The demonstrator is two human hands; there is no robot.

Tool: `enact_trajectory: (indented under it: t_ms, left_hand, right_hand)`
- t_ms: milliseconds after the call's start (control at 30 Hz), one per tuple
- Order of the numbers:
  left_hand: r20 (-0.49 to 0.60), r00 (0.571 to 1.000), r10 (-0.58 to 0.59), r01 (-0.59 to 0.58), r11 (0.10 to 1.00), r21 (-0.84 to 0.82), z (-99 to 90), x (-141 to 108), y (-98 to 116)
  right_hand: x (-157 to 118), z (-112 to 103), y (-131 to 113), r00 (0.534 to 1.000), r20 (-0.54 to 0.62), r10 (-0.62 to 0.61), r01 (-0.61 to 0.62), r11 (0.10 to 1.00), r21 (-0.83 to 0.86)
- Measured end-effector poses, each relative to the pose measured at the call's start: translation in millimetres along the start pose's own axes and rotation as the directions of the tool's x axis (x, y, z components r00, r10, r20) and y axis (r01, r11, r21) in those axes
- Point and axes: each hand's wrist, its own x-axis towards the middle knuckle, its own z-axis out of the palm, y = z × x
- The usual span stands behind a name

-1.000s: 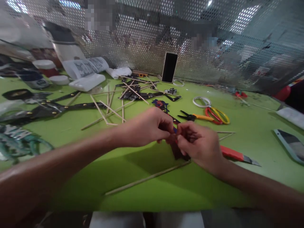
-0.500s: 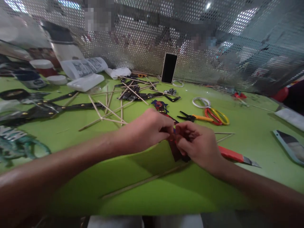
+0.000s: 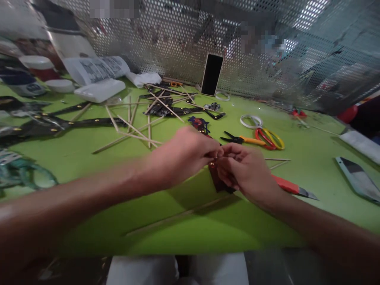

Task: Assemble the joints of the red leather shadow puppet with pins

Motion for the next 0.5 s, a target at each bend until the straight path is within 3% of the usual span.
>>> enact_trajectory:
  t_ms: [100, 200, 333, 500]
  left_hand:
    - [-0.016, 0.952, 0.305, -0.277, 0.885, 0.375, 7.2, -6.6, 1.8]
    - [0.003, 0.905, 0.426, -0.360, 0.762, 0.537, 10.4, -10.3, 0.6]
    - [0.005, 0.889, 0.458, -0.381, 0.732, 0.565, 10.9, -11.3, -0.9]
    - [-0.035, 0.952, 0.303, -0.264, 0.874, 0.407, 13.6, -11.7, -2.0]
  right_hand:
    - [3.7, -0.3, -4.5, 0.977, 0.077, 0.199, -0.212, 0.941, 0.262]
    - [5.9, -3.7, -6.6, 0.956, 0.159, 0.248, -0.291, 0.882, 0.371]
    - [5.8, -6.1, -8.6, 0.950, 0.168, 0.264, -0.311, 0.859, 0.407]
    - [4.9, -7.4, -7.4, 0.976, 0.101, 0.194, -0.217, 0.913, 0.345]
